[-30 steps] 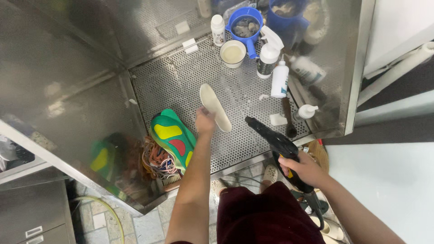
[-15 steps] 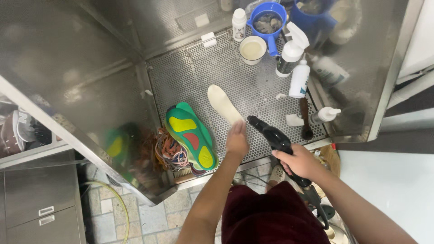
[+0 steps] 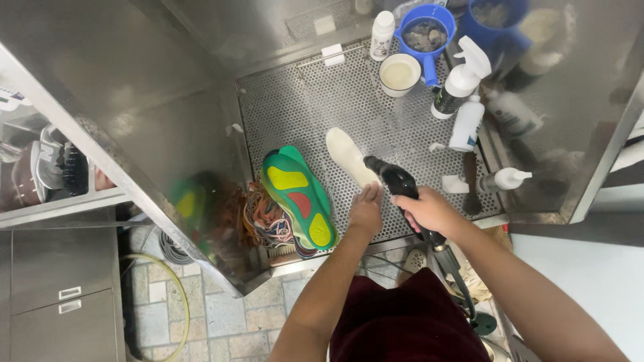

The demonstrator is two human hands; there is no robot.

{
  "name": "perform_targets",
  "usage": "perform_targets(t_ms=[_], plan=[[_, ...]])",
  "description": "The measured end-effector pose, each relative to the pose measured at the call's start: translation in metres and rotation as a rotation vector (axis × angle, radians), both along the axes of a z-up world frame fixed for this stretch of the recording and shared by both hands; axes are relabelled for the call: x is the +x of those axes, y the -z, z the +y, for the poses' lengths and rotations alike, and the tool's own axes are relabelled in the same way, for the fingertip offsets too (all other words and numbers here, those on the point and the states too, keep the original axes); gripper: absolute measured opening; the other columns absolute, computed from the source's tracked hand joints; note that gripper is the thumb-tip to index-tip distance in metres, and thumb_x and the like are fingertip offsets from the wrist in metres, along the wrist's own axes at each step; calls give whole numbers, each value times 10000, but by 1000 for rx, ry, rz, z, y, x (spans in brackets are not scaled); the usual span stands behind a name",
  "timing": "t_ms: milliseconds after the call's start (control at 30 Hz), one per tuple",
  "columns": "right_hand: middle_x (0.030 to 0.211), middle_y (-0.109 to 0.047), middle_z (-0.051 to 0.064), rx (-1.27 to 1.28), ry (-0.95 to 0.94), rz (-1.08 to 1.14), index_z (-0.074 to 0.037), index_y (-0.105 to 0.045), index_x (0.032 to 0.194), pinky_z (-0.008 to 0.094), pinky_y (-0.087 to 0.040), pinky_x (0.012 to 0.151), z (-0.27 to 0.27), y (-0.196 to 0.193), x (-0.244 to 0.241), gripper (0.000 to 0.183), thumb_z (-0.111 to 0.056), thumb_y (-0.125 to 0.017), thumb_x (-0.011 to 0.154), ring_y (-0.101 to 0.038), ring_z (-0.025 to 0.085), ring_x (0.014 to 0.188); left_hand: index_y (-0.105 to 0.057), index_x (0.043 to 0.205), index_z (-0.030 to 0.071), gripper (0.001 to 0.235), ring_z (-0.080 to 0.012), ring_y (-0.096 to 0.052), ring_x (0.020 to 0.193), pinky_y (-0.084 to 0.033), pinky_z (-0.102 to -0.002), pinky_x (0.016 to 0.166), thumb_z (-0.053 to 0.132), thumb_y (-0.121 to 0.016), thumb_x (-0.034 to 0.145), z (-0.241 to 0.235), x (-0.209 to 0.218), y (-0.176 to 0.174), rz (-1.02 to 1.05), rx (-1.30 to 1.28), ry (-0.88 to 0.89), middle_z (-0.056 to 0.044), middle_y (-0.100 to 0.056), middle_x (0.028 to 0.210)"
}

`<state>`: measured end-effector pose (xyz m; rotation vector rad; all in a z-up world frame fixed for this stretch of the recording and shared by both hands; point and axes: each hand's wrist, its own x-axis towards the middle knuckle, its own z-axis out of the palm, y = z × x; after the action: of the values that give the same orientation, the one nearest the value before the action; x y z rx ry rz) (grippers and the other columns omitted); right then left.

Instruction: The person removes shoes and insoles from a washing machine, places them on a metal grate, and uses a high-pressure spray gun to clean the insoles and shoe soles. The person handles the items one at a time, turning them over to spray different sides.

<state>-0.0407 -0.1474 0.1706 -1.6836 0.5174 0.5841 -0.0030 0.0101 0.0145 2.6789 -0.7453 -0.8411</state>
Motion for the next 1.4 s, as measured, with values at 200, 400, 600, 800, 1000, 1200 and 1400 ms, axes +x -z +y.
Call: perform_targets(t_ms=[200,400,600,800,1000,1200,1400], plan=[[542,-566,61,57,44,-15,-1,-590,667,340,-441,403,0,5,12,405,-300,-679,927,-536,166,414,-194,1628,105,769,-216,-119,1583,-172,-455,1259,70,-497,922,1,3,-5,32,9,8,-45,-110,1725],[546,-568,66,9,-13,65,2,-597,680,343,-439,405,3,1,18,385,-289,-684,918,-539,176,415,-180,1629,97,723,-221,-103,1583,-194,-482,1248,90,-456,960,-1,7,-13,71,77,55,-57,-89,1725],[557,-565,56,71,26,8,-10,-599,691,337,-433,403,7,4,28,361,-280,-686,914,-533,162,419,-203,1622,106,699,-217,-106,1588,-205,-484,1251,97,-446,966,-2,10,-17,68,85,71,-46,-97,1728],[548,-548,69,-5,-22,157,-8,-593,697,351,-444,405,-5,-2,16,357,-280,-697,904,-524,182,412,-199,1624,102,717,-229,-103,1588,-214,-490,1251,82,-464,958,1,11,-18,92,60,59,-52,-97,1728],[554,-561,56,9,32,107,-15,-601,694,346,-440,408,-4,-5,11,367,-304,-699,899,-527,171,420,-160,1625,93,793,-235,-92,1581,-231,-506,1238,42,-511,915,2,13,-18,118,62,72,-54,-77,1726],[551,-560,66,-18,-6,167,-9,-606,695,353,-448,409,-4,-2,5,362,-292,-700,900,-533,179,419,-167,1631,80,792,-230,-103,1591,-253,-512,1230,33,-503,915,4,11,-13,79,39,70,-53,-110,1723],[552,-570,61,6,-14,2,2,-608,699,334,-439,405,8,2,11,376,-294,-691,917,-539,162,419,-190,1624,95,772,-236,-95,1588,-251,-515,1230,58,-513,924,3,10,-12,84,47,69,-55,-98,1726]])
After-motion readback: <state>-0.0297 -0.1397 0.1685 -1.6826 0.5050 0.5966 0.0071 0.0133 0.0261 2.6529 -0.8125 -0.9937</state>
